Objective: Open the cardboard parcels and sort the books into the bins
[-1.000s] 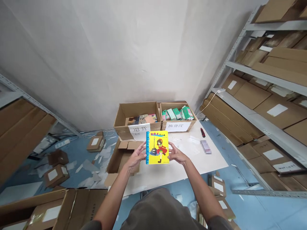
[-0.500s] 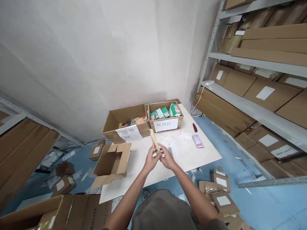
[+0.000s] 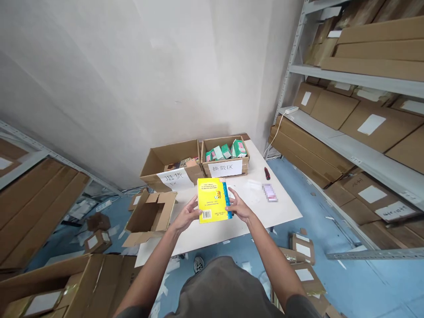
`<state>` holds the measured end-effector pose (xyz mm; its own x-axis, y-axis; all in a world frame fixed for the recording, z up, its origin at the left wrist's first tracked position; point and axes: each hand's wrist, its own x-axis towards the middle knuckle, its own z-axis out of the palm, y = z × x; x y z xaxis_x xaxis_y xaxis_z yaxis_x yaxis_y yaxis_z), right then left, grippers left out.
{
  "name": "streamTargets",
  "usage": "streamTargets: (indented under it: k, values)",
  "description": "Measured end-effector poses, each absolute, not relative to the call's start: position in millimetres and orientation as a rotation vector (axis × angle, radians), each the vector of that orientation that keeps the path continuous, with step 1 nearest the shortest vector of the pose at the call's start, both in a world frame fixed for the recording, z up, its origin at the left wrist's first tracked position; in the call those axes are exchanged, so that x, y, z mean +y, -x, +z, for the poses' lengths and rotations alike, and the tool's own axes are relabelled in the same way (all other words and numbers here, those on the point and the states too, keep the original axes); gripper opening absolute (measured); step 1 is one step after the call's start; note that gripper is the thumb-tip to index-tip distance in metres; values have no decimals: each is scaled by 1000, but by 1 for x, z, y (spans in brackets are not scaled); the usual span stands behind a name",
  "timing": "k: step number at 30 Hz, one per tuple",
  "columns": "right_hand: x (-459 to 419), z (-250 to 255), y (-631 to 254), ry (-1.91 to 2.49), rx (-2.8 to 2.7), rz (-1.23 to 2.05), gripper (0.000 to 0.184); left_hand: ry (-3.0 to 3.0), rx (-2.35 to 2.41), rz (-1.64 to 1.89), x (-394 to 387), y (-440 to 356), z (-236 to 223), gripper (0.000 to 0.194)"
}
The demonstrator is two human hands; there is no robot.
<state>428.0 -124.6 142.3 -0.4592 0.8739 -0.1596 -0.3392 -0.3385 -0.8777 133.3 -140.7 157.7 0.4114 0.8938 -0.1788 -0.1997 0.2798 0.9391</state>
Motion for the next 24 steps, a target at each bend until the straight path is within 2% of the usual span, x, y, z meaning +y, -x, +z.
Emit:
streamTargets:
  k: [6, 10, 15, 24]
  values:
    - [-113, 129, -411, 720, -1044, 2034, 97, -949, 891, 857, -146, -104, 152, 112]
    - [-94, 130, -393, 618, -1109, 2141, 97, -889, 831, 906, -146, -77, 148, 117]
    - [-64, 132, -351, 663, -1104, 2165, 95, -837, 827, 954, -124, -33, 140, 110]
    - [38, 134, -237, 858, -1124, 2086, 100, -787, 904, 1091, -24, 63, 118, 104]
